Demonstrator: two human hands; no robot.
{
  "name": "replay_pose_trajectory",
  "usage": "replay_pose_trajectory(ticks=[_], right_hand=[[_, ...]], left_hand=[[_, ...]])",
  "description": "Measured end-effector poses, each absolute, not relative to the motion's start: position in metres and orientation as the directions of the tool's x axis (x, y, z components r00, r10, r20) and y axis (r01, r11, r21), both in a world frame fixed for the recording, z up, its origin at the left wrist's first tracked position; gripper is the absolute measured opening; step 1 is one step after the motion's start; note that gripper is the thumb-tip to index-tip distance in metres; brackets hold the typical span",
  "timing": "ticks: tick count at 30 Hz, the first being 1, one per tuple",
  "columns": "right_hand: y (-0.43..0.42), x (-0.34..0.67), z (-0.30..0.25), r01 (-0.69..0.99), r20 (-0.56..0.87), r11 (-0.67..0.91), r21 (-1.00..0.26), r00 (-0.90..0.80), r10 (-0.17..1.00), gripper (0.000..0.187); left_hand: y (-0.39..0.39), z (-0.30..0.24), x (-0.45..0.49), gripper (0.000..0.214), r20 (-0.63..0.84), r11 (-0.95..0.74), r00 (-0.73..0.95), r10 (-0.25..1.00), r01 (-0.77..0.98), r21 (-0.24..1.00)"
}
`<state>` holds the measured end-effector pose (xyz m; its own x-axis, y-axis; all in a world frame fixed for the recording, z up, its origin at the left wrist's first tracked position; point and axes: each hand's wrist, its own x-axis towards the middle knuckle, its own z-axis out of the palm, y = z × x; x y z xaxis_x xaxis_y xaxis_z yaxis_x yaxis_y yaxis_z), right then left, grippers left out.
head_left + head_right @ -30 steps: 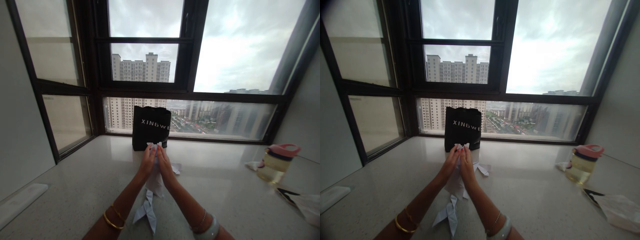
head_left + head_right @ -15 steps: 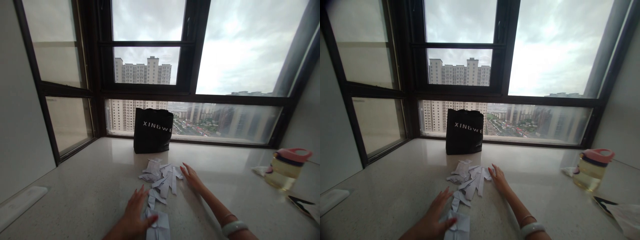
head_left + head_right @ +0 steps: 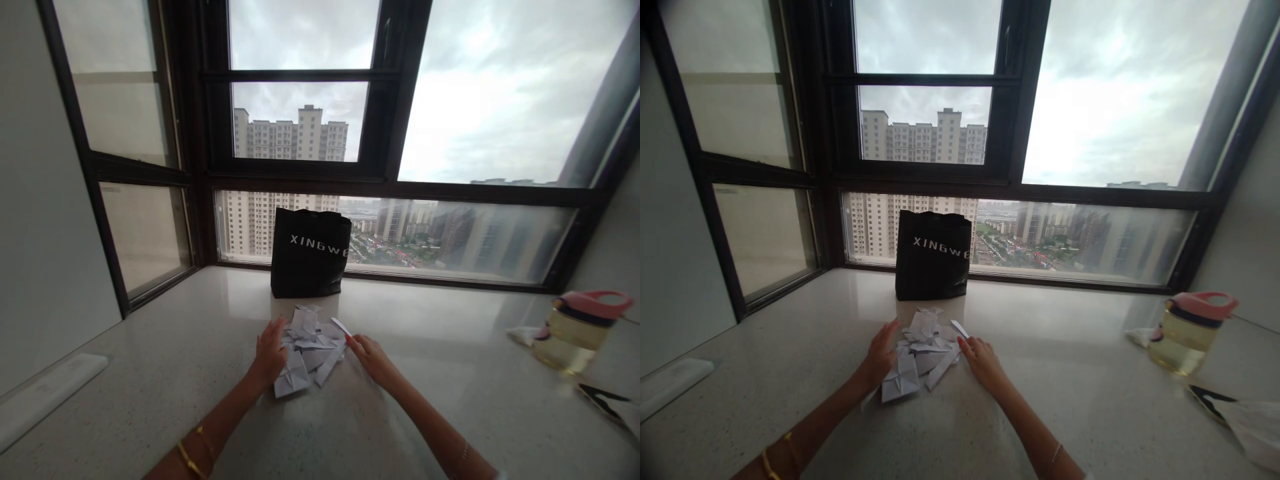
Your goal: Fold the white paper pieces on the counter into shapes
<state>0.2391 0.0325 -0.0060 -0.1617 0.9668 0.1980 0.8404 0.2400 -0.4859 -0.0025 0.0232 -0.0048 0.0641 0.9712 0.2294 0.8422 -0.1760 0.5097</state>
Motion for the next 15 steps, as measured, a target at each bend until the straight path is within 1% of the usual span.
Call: replay_pose_trajectory(ticks=[2,4,7,12,15], right_hand=[[0.048,0.237,-0.004,0.855,0.227,0.201,-0.478,-0.100,0.969,0.044],[0.061,0.228,-0.006,0.864,0.224,0.169,-0.474,-0.067,0.972,0.046],[0.064,0.211,-0.012,0.867,0.195,0.161,-0.472,-0.075,0.978,0.047],[0.047,0.213,-0.011,0.852,0.187,0.252,-0.459,-0.185,0.965,0.044],[0.049,0.228,-0.004,0.863,0.203,0.259,-0.434,-0.187,0.961,0.047]], left_hand=[[0.041,0.000,0.003,0.054,0.216,-0.106,-0.009,0.976,0.851,0.514],[0.055,0.001,0.013,0.051,0.205,-0.082,-0.029,0.978,0.856,0.511],[0.063,-0.004,0.030,0.045,0.204,-0.121,0.019,0.979,0.857,0.500],[0.048,0.000,0.043,0.028,0.220,-0.250,0.161,0.962,0.847,0.470],[0.035,0.014,0.028,0.030,0.278,-0.242,0.122,0.953,0.859,0.452]])
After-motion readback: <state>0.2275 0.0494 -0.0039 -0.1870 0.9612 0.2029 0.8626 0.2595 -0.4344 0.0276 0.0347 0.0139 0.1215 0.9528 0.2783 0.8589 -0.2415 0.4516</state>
